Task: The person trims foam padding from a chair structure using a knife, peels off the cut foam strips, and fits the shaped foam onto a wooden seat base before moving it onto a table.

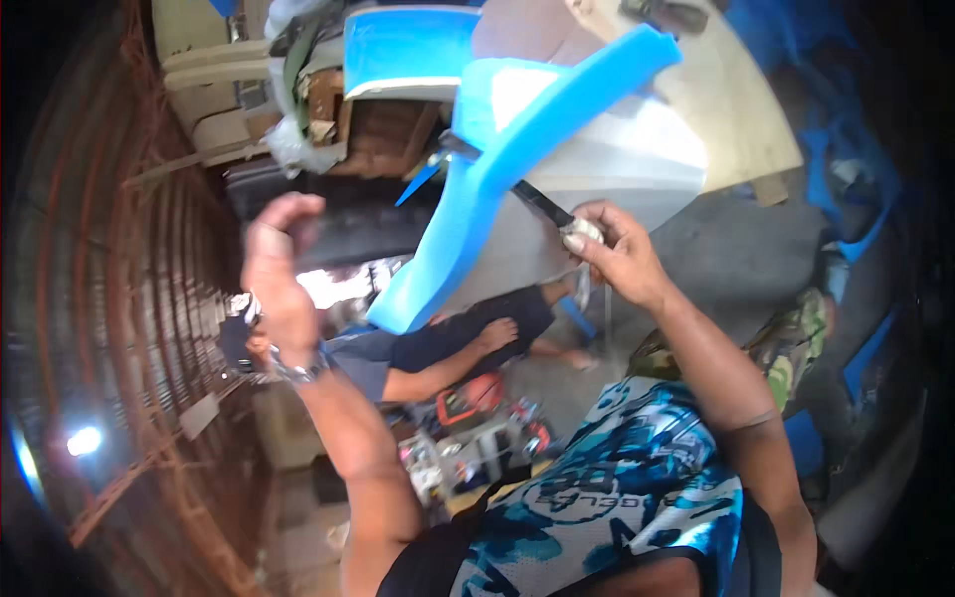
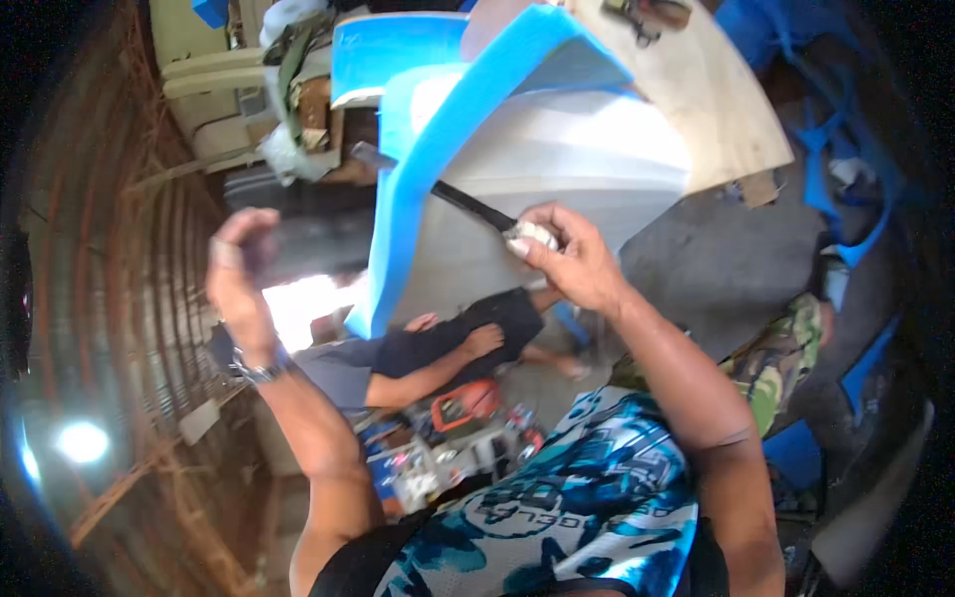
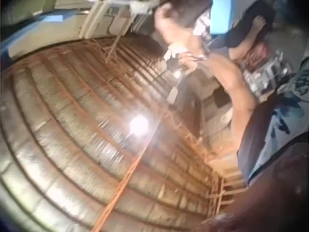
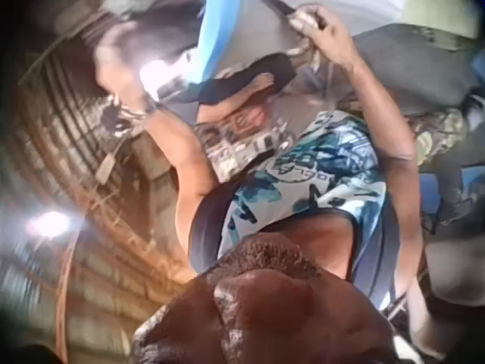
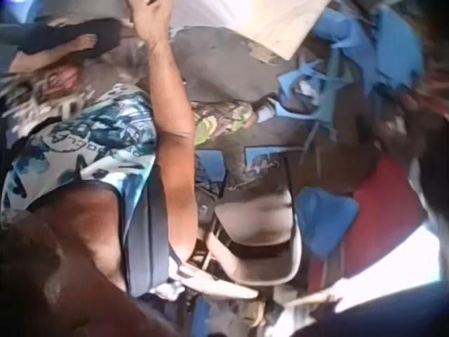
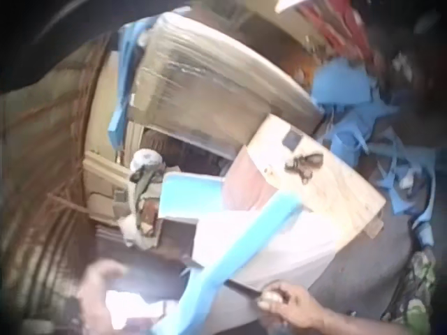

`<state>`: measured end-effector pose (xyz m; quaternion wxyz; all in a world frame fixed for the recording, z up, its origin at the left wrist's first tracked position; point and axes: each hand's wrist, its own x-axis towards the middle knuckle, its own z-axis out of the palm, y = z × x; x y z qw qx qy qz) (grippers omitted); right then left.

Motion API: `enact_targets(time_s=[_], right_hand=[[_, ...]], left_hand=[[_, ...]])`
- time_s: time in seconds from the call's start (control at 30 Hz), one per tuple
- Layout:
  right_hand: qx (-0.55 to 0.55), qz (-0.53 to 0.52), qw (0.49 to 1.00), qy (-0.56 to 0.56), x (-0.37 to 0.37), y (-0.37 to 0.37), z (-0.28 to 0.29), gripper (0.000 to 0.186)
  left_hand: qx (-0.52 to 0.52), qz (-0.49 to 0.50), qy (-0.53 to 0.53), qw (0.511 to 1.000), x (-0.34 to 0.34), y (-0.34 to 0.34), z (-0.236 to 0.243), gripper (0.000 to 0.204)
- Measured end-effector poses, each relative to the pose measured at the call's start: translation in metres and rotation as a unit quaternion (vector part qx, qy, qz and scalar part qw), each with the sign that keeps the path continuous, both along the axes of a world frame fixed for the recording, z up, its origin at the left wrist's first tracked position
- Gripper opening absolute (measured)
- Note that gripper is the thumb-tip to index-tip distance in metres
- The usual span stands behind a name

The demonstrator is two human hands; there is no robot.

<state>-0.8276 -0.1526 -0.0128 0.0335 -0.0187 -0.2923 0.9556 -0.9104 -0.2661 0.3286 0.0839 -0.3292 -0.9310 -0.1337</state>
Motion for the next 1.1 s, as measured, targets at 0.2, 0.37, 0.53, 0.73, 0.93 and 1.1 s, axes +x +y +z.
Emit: enact_targets(time_s=[0.2, 0.37, 0.53, 0.73, 0.93, 1.1], right_hand=[[-0.065, -0.095, 0.993, 0.028, 0.009, 0.026, -0.044, 0.032], [-0.088, -0.121, 0.989, 0.017, 0.013, 0.055, -0.047, 0.033], [-0.039, -0.177, 0.983, 0.011, 0.028, 0.081, -0.050, 0.035], [0.001, -0.275, 0.960, 0.052, 0.036, 0.052, -0.030, 0.038], [-0.012, -0.323, 0.944, 0.067, 0.046, 0.046, -0.020, 0.038], [0.057, -0.444, 0.890, 0.087, 0.048, 0.063, -0.032, 0.037]], left_hand=[[-0.133, -0.160, -0.065, 0.976, 0.049, -0.043, -0.134, 0.088], [-0.090, -0.217, -0.013, 0.972, 0.032, 0.035, -0.079, 0.042], [-0.128, -0.358, 0.193, 0.905, 0.049, 0.193, -0.052, 0.030], [-0.485, -0.319, 0.346, 0.737, 0.067, 0.294, -0.099, 0.080], [-0.551, -0.370, 0.306, 0.683, 0.086, 0.320, -0.128, 0.052], [-0.596, -0.323, 0.382, 0.628, 0.106, 0.328, -0.157, 0.047]])
